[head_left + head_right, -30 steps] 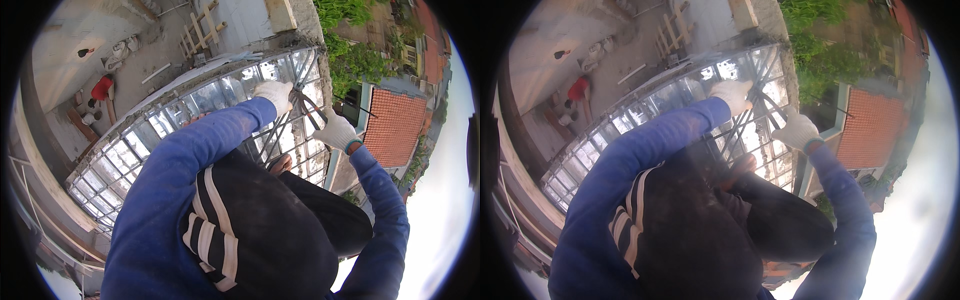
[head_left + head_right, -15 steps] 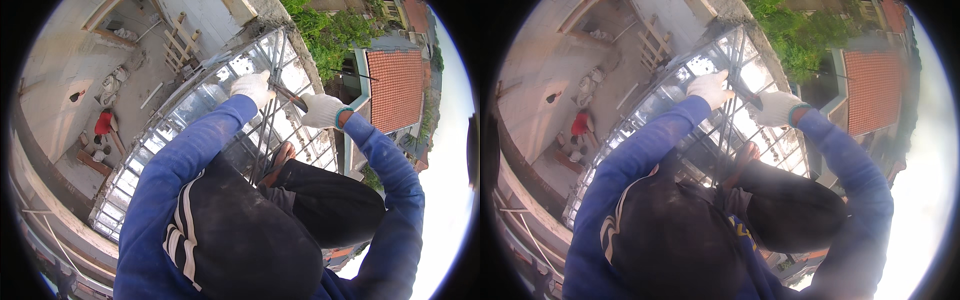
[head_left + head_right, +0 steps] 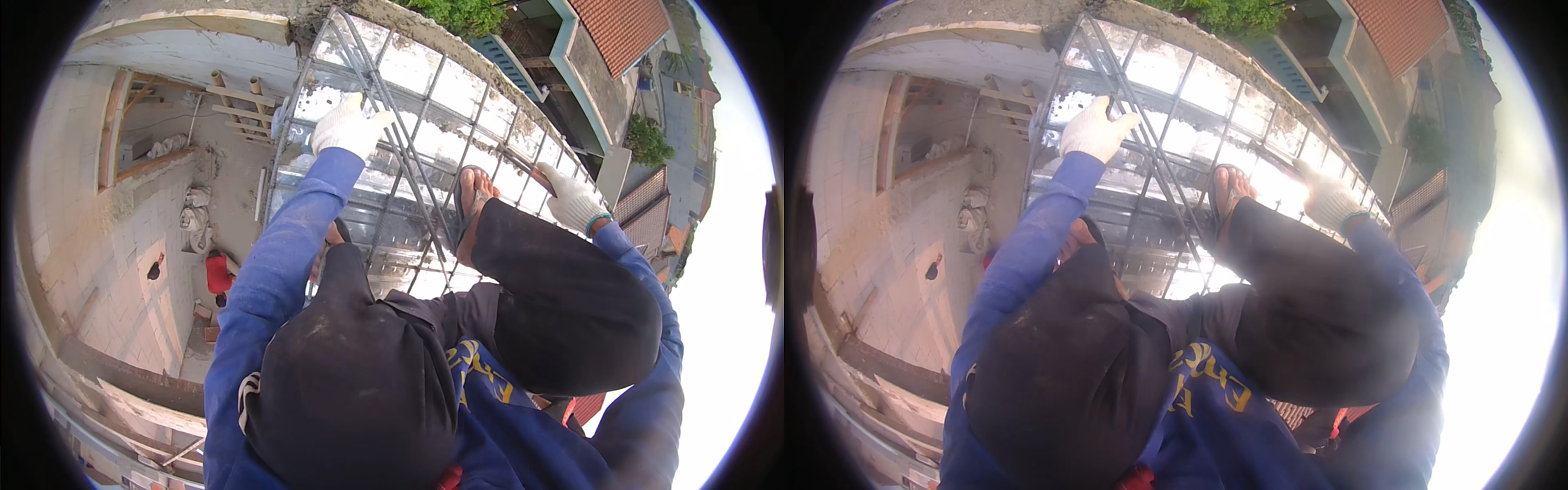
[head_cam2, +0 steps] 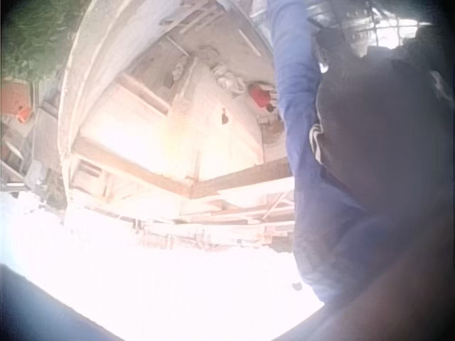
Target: The person is working on a roof structure, using pliers to bend and secure metal rods into a grid framework. They are positioned on the roof and manipulate the metal components to form the structural grid.
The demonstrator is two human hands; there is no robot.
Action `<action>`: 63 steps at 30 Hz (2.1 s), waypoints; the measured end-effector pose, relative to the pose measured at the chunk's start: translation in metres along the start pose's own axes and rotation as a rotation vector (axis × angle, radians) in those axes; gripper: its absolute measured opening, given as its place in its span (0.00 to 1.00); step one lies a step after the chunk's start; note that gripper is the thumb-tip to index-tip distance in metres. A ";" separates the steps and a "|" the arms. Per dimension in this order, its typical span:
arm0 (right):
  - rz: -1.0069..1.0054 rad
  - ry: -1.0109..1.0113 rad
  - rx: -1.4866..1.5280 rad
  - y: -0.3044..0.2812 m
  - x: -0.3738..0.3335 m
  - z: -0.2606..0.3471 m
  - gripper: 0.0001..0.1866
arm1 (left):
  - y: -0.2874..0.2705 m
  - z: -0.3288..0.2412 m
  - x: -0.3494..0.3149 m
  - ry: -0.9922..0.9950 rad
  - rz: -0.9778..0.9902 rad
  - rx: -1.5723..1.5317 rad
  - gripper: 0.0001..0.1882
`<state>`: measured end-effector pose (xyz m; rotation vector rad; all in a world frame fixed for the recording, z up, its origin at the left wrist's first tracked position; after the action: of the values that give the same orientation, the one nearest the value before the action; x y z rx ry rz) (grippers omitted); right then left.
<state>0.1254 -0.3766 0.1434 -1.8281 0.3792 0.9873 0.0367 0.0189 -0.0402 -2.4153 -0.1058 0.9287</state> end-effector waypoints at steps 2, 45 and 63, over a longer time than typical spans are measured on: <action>0.060 0.115 0.230 0.067 -0.021 -0.062 0.39 | 0.007 -0.005 0.007 0.044 -0.023 0.088 0.52; 0.003 -0.429 0.727 0.194 0.036 0.125 0.16 | 0.179 -0.055 -0.110 -0.434 -0.526 0.373 0.65; 0.139 -0.413 0.552 0.189 0.051 0.121 0.23 | 0.188 -0.045 -0.114 -0.190 -0.858 0.376 0.34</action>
<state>-0.0190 -0.3512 -0.0346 -1.0846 0.4696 1.1842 -0.0430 -0.1905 -0.0419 -1.6610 -0.8735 0.6716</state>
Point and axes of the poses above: each hand's wrist, its own x-axis towards the middle knuckle, its own y-axis out of the palm, z = x × y, the point moved 7 cm from there along x, towards the middle knuckle, and after that the axes turned 1 degree about -x, right-handed, at the moved point
